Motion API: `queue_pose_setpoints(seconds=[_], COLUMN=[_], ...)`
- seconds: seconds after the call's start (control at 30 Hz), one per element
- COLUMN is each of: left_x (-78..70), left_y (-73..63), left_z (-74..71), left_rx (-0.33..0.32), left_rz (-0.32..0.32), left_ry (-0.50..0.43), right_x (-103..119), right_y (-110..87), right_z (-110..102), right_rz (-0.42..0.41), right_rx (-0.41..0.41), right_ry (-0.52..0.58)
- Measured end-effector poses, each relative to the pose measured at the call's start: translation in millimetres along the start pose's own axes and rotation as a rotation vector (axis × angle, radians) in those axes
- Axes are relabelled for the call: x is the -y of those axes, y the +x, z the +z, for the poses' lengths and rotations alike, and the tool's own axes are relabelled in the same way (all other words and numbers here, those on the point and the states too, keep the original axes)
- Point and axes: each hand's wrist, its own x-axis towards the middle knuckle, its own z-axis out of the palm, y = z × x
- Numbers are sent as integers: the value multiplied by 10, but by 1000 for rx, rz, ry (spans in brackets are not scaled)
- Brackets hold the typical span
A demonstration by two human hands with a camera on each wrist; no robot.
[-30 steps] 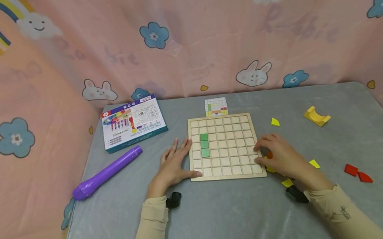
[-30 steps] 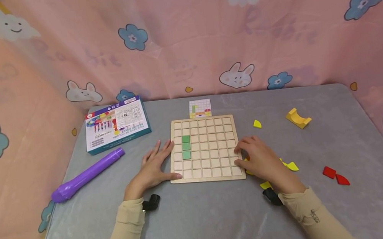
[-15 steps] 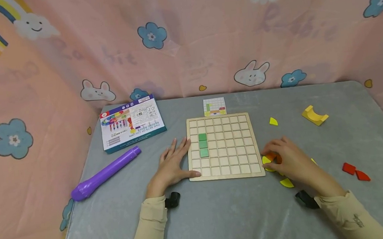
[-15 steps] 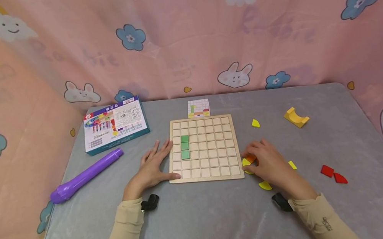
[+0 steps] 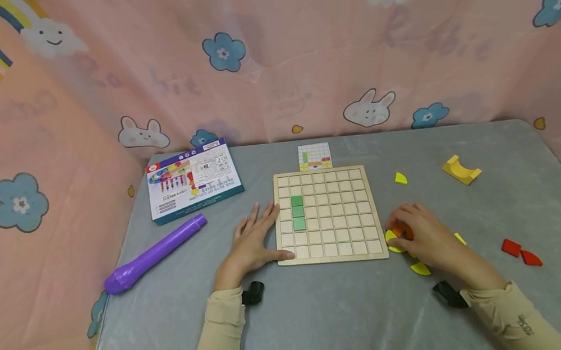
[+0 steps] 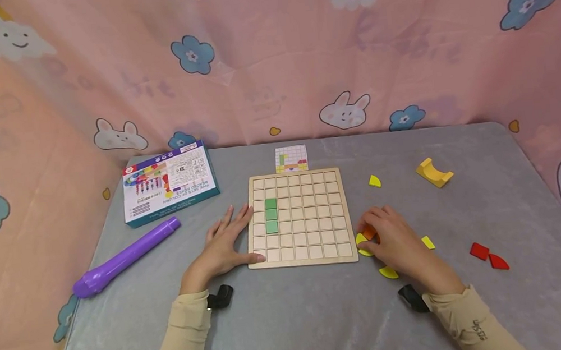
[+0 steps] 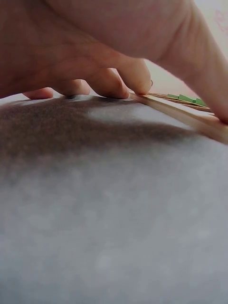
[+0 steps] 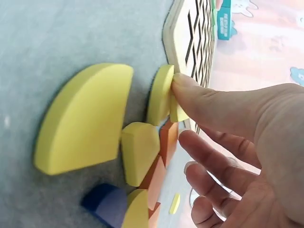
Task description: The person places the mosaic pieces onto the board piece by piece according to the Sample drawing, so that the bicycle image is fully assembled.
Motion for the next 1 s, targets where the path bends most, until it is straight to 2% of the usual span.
queue_pose_setpoints(seconds=[0.27, 0.57, 0.67, 0.8, 1.0], left_x=[1, 31, 27, 24, 52], left_y=[-17, 1, -4, 6, 33], left_z=[-5, 19, 14, 11, 30], left_rx=[-5, -5, -6, -13, -13], left_rz=[-3, 2, 3, 10, 8], left_ry=[-9, -5, -5, -6, 0], right_x=[48, 199, 279, 393, 522], right_y=[147, 484, 625, 817, 1062], right_z=[-58, 9, 80, 162, 281], right_rz=[47, -61, -79, -47, 16], right_rx=[60, 2, -8, -28, -43], right_ry=[88, 90, 142, 225, 277])
